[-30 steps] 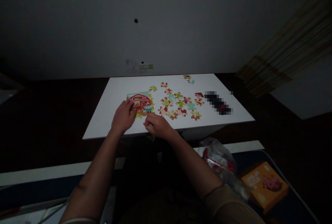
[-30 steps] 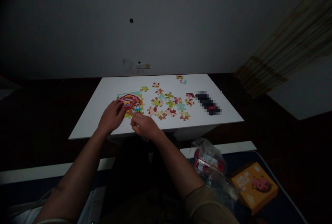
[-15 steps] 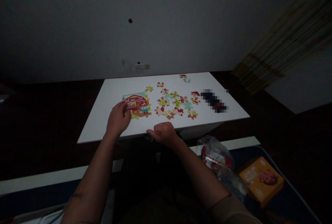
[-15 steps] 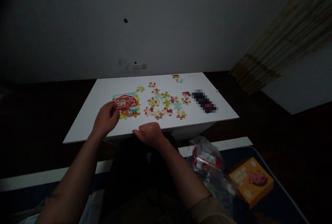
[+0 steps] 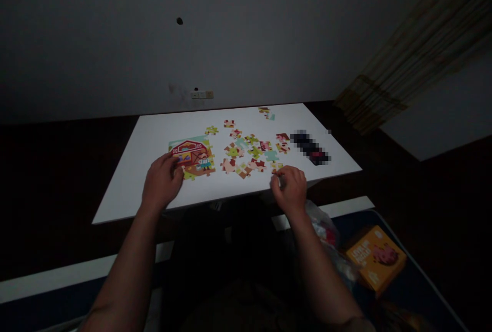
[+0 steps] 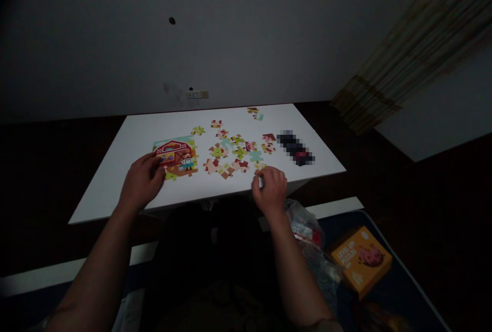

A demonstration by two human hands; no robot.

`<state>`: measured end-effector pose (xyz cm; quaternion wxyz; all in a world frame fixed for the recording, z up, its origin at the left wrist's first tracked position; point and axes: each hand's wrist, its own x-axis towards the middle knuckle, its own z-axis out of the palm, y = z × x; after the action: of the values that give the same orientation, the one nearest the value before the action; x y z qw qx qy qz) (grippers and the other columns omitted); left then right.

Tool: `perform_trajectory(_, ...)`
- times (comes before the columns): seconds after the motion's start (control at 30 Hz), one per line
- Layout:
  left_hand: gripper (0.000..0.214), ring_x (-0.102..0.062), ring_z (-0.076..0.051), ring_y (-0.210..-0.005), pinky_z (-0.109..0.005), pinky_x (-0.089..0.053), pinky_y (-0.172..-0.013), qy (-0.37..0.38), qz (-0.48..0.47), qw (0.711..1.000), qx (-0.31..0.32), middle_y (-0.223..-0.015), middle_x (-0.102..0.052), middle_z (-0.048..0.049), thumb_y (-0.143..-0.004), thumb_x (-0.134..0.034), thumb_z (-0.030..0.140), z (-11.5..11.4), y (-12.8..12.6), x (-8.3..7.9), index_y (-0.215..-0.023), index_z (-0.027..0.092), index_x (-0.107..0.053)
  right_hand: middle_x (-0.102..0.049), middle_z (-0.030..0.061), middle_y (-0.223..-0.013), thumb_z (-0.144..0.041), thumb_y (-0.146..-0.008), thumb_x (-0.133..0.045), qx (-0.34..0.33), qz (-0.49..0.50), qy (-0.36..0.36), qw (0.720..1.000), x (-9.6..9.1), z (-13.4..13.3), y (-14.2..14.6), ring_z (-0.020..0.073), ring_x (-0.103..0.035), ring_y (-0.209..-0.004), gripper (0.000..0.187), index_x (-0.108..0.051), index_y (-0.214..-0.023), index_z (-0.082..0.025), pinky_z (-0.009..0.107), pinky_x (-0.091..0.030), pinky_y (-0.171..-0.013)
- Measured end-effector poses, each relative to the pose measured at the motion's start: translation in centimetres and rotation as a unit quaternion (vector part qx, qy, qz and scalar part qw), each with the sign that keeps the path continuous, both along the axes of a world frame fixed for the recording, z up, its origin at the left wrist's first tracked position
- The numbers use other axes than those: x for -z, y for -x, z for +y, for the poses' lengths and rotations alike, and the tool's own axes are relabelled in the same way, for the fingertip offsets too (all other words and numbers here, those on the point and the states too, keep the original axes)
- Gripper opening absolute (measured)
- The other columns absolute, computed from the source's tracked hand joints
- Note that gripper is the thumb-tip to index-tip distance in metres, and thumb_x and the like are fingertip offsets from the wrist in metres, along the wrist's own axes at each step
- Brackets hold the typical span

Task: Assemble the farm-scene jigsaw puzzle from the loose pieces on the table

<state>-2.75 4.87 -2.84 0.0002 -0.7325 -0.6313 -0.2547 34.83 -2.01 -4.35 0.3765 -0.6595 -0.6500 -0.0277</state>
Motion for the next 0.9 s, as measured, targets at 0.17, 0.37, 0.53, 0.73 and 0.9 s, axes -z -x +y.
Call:
perform_trajectory(0.17,0.044,-0.046,-0.029,-0.130,-0.044,-0.033,-0.114,0.004,0.001,1.000,0.003,-0.138,-0.053,-0.0118,-0.089,-0.045,0.035,0.2,-0.1,-0.1,-0.126,0.014,-0.058,-0.064,0.0078,-0.116,-0.027,-0.090,-0.052,0.019,-0.020,0.012,1.000,1.3,-0.3,-1.8,0.0282,-0.053,-0.112,0.020,-0.064,-0.106,-0.025,0.046,-0.039,-0.095)
perform_trajectory(0.37,0.044,-0.046,-0.029,-0.130,-0.043,-0.033,-0.115,0.007,-0.007,1.000,0.000,-0.139,-0.052,-0.0110,-0.089,-0.047,0.036,0.3,-0.1,0.1,-0.126,0.016,-0.058,-0.065,0.0063,-0.117,-0.028,-0.090,-0.052,0.025,-0.015,0.006,1.000,1.7,0.2,-2.0,0.0276,-0.054,-0.113,0.020,-0.066,-0.105,-0.026,0.045,-0.039,-0.095)
perform_trajectory(0.53,0.044,-0.046,-0.028,-0.129,-0.043,-0.034,-0.113,0.015,-0.015,1.000,0.000,-0.138,-0.053,-0.0118,-0.089,-0.047,0.035,0.6,0.1,0.2,-0.126,0.015,-0.058,-0.066,0.0086,-0.114,-0.029,-0.090,-0.052,0.004,-0.038,0.022,0.999,-0.4,4.3,-2.5,0.0290,-0.055,-0.108,0.023,-0.064,-0.108,-0.024,0.044,-0.042,-0.091)
perform_trajectory(0.73,0.041,-0.047,-0.028,-0.129,-0.045,-0.036,-0.112,0.017,-0.039,0.999,-0.009,-0.137,-0.054,-0.0108,-0.089,-0.045,0.031,0.3,0.2,0.0,-0.125,0.016,-0.059,-0.065,0.0200,-0.108,-0.042,-0.084,-0.063,-0.024,-0.092,0.080,0.992,-2.1,11.7,-1.7,0.0364,-0.053,-0.107,0.023,-0.068,-0.092,-0.020,0.052,-0.042,-0.085)
perform_trajectory(0.9,0.040,-0.048,-0.027,-0.128,-0.044,-0.036,-0.112,0.024,-0.055,0.998,-0.018,-0.135,-0.056,-0.0100,-0.089,-0.044,0.025,-0.2,0.3,0.0,-0.125,0.017,-0.060,-0.065,0.0186,-0.081,-0.034,-0.075,-0.074,-0.028,-0.092,0.143,0.985,-2.1,14.9,-1.1,0.0367,-0.058,-0.095,0.017,-0.064,-0.073,-0.021,0.056,-0.042,-0.082)
